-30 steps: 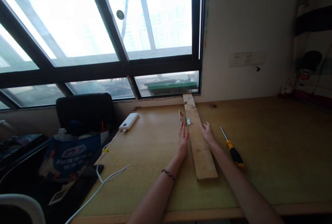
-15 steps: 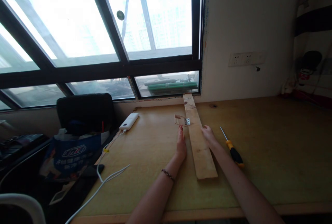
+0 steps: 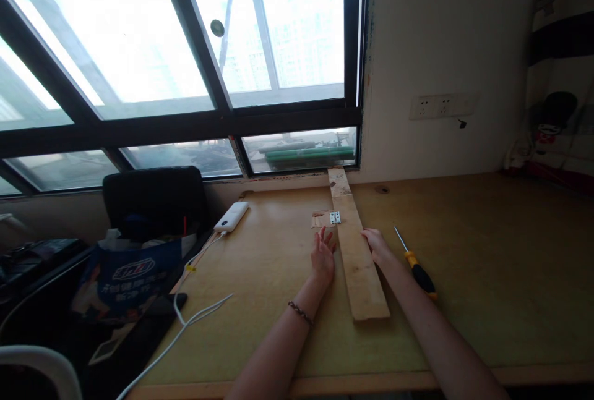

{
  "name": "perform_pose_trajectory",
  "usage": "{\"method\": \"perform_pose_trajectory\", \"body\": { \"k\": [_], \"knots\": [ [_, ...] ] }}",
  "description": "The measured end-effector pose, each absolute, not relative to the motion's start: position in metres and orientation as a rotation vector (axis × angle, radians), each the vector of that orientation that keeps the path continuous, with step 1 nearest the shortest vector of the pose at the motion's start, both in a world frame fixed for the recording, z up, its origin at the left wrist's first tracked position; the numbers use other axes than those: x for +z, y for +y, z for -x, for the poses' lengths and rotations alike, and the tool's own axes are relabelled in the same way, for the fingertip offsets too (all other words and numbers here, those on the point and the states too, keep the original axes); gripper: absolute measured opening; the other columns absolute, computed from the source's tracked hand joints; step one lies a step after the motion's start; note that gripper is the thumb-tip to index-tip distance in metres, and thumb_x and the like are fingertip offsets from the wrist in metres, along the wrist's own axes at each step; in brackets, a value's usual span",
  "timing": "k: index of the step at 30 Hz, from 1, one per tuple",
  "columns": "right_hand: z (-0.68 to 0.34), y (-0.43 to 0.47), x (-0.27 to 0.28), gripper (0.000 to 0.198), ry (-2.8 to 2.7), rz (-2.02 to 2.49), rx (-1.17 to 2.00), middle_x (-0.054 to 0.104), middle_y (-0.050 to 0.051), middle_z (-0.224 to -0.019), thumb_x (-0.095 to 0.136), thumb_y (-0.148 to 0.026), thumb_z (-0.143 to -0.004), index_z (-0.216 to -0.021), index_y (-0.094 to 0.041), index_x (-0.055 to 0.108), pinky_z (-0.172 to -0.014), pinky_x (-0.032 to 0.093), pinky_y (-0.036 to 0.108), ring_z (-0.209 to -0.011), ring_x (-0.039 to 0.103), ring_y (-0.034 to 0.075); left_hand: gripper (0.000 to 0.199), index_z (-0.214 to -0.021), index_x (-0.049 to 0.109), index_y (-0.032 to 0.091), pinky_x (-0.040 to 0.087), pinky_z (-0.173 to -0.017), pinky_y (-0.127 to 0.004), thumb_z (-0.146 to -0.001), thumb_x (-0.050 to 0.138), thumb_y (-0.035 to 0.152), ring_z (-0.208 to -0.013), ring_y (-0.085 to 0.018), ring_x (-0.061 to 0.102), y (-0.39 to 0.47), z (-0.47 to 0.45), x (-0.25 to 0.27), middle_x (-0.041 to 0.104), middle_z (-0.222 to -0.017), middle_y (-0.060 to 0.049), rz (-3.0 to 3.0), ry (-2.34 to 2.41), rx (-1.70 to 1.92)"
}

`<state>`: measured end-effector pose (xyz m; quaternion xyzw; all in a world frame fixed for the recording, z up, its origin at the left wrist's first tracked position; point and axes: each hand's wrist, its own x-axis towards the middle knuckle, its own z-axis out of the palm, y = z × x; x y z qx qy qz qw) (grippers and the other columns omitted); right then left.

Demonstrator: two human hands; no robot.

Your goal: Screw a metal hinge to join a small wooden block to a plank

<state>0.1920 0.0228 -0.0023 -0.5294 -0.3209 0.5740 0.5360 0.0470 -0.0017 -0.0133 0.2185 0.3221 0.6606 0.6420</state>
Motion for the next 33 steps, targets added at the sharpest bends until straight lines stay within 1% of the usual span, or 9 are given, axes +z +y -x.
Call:
{"method": "perform_pose_trajectory", "body": {
  "k": [6, 10, 13, 17, 21, 25, 29, 33],
  "knots": [
    [-0.1914, 0.0195, 0.0022, 0.006, -0.722, 1.249, 1.392, 0.059, 0.0, -0.044, 0.053, -0.012, -0.057, -0.057, -0.015, 0.058, -0.044, 0.045, 0.02, -0.047, 0.059, 0.014, 0.046, -0.108, 0.052, 0.024, 0.043, -0.08, -0.031, -0.077, 0.039, 0.056, -0.109, -0.021, 0.048, -0.0022, -0.0432, -0.0125, 0.052, -0.119, -0.007, -0.434, 0.68, 1.452],
    [-0.1914, 0.0198, 0.0016, 0.007, -0.7, 1.234, 1.408, 0.059, 0.0, -0.043, 0.051, -0.011, -0.057, -0.055, -0.015, 0.057, -0.042, 0.044, 0.02, -0.046, 0.057, 0.013, 0.045, -0.106, 0.052, 0.024, 0.044, -0.077, -0.03, -0.077, 0.04, 0.056, -0.107, -0.022, 0.05, -0.0026, -0.0425, -0.0111, 0.054, -0.114, -0.008, -0.403, 0.677, 1.431],
    [-0.1919, 0.0202, 0.0012, 0.007, -0.687, 1.23, 1.42, 0.058, -0.001, -0.043, 0.051, -0.01, -0.057, -0.055, -0.015, 0.057, -0.044, 0.045, 0.02, -0.046, 0.058, 0.014, 0.044, -0.104, 0.053, 0.023, 0.045, -0.076, -0.03, -0.077, 0.041, 0.056, -0.104, -0.022, 0.052, -0.0025, -0.0423, -0.0111, 0.055, -0.109, -0.009, -0.358, 0.64, 1.425],
    [-0.1922, 0.0207, 0.001, 0.006, -0.67, 1.237, 1.432, 0.058, -0.001, -0.042, 0.053, -0.011, -0.058, -0.054, -0.015, 0.056, -0.045, 0.046, 0.021, -0.047, 0.058, 0.014, 0.041, -0.097, 0.056, 0.02, 0.046, -0.075, -0.031, -0.076, 0.045, 0.053, -0.099, -0.022, 0.053, -0.0013, -0.0411, -0.0133, 0.056, -0.103, -0.009, -0.285, 0.597, 1.431],
    [-0.1914, 0.0218, -0.0002, 0.007, -0.65, 1.253, 1.443, 0.057, 0.0, -0.041, 0.053, -0.012, -0.06, -0.054, -0.015, 0.055, -0.044, 0.047, 0.021, -0.046, 0.058, 0.014, 0.037, -0.09, 0.058, 0.019, 0.046, -0.074, -0.031, -0.077, 0.047, 0.051, -0.097, -0.022, 0.054, 0.0, -0.0397, -0.0151, 0.056, -0.103, -0.009, -0.254, 0.576, 1.433],
    [-0.1903, 0.0223, -0.0004, 0.007, -0.633, 1.28, 1.455, 0.058, 0.0, -0.041, 0.052, -0.011, -0.062, -0.057, -0.014, 0.057, -0.044, 0.047, 0.022, -0.043, 0.057, 0.015, 0.036, -0.09, 0.058, 0.019, 0.046, -0.076, -0.032, -0.077, 0.047, 0.05, -0.097, -0.021, 0.054, 0.0006, -0.0386, -0.0151, 0.057, -0.103, -0.009, -0.229, 0.567, 1.417],
    [-0.1898, 0.0204, 0.0026, 0.007, -0.633, 1.312, 1.471, 0.06, 0.001, -0.044, 0.054, -0.013, -0.064, -0.063, -0.013, 0.06, -0.045, 0.048, 0.023, -0.046, 0.059, 0.015, 0.034, -0.088, 0.058, 0.019, 0.046, -0.076, -0.03, -0.077, 0.048, 0.049, -0.094, -0.02, 0.056, 0.0018, -0.0399, -0.0156, 0.058, -0.098, -0.008, -0.22, 0.575, 1.411],
    [-0.1887, 0.0168, 0.008, 0.009, -0.638, 1.35, 1.481, 0.063, 0.003, -0.052, 0.056, -0.015, -0.069, -0.073, -0.011, 0.063, -0.048, 0.049, 0.023, -0.052, 0.061, 0.016, 0.024, -0.085, 0.058, 0.019, 0.047, -0.075, -0.028, -0.078, 0.05, 0.041, -0.086, -0.016, 0.058, 0.0022, -0.0474, -0.0194, 0.06, -0.093, -0.007, -0.24, 0.681, 1.41]
  ]
}}
